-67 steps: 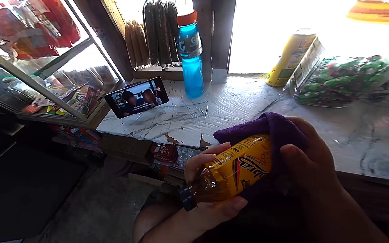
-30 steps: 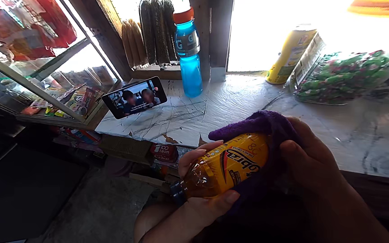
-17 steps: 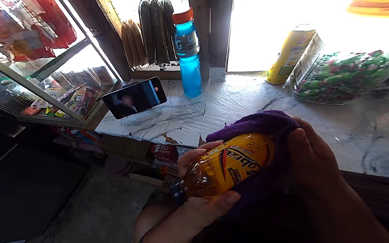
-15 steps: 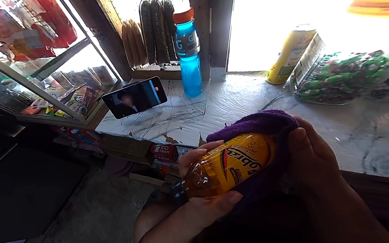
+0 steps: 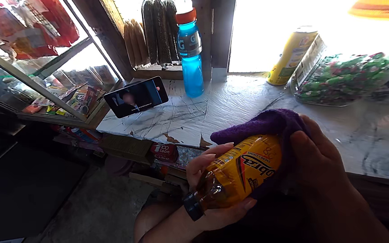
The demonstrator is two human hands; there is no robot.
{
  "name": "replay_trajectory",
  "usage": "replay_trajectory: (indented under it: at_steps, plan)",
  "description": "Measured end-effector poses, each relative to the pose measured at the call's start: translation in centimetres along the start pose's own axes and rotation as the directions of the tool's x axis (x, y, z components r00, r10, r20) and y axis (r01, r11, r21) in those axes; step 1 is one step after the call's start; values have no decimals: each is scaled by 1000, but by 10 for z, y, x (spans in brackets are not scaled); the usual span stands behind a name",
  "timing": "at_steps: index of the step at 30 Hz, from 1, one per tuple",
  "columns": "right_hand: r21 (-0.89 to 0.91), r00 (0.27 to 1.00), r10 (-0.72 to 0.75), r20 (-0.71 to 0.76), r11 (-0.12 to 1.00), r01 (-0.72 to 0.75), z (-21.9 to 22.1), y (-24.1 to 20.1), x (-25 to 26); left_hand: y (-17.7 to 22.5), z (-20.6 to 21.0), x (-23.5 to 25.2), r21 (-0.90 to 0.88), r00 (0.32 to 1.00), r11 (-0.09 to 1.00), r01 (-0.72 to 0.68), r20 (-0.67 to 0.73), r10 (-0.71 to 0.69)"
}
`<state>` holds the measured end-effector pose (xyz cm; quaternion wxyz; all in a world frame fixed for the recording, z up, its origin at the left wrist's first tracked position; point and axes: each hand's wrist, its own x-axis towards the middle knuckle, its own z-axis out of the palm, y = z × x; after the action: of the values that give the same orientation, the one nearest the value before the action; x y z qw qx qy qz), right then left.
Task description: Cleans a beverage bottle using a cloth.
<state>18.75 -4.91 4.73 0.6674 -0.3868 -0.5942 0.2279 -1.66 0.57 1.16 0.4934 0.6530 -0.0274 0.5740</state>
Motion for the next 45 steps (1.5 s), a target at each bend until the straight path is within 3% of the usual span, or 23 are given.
replay_trajectory:
  at_steps: [4, 6, 11, 15, 18, 20, 24, 29, 32, 36, 40, 45]
  plan:
    - [-19, 988, 85, -130, 996, -88, 6, -7, -2, -10, 3, 2, -105, 999, 994, -31, 5, 32]
    - [-25, 989, 84, -122, 996, -87, 7, -9, -1, -17, 2, 3, -105, 998, 992, -65, 13, 66]
    - [-61, 998, -20, 55, 998, 23, 0, -2, -5, -18, 3, 0, -253, 996, 965, -75, -57, 62]
    - [-254, 950, -161, 268, 939, 231, 4, 3, -10, -14, 6, -13, -242, 986, 969, -48, -168, 7]
    - [-347, 929, -157, 336, 896, 277, 26, 8, -29, -15, 5, -17, -203, 948, 976, -75, -318, 6]
    - [-362, 926, -134, 353, 893, 267, 46, 18, -52, -14, 3, -18, -189, 938, 979, -72, -346, 3]
    - [-402, 927, -217, 307, 853, 333, 66, 34, -85, -5, 1, -12, -128, 961, 988, -88, -274, 50]
    - [-554, 912, -191, 362, 743, 376, 60, 4, -69, -5, 9, -10, -69, 980, 994, -88, -185, 74]
    - [-570, 907, -226, 357, 716, 403, 60, -8, -63, -5, 15, -9, -125, 987, 986, -111, -133, 94]
    - [-490, 895, -273, 352, 761, 425, 58, -14, -52, -1, 17, -9, -259, 994, 960, -106, -48, 97]
    - [-555, 912, -272, 308, 727, 404, 59, -31, -39, -2, 20, -12, -335, 998, 941, -44, 21, 54]
    - [-542, 926, -261, 272, 754, 372, 66, -37, -35, -3, 18, -14, -371, 999, 929, -18, 36, 34]
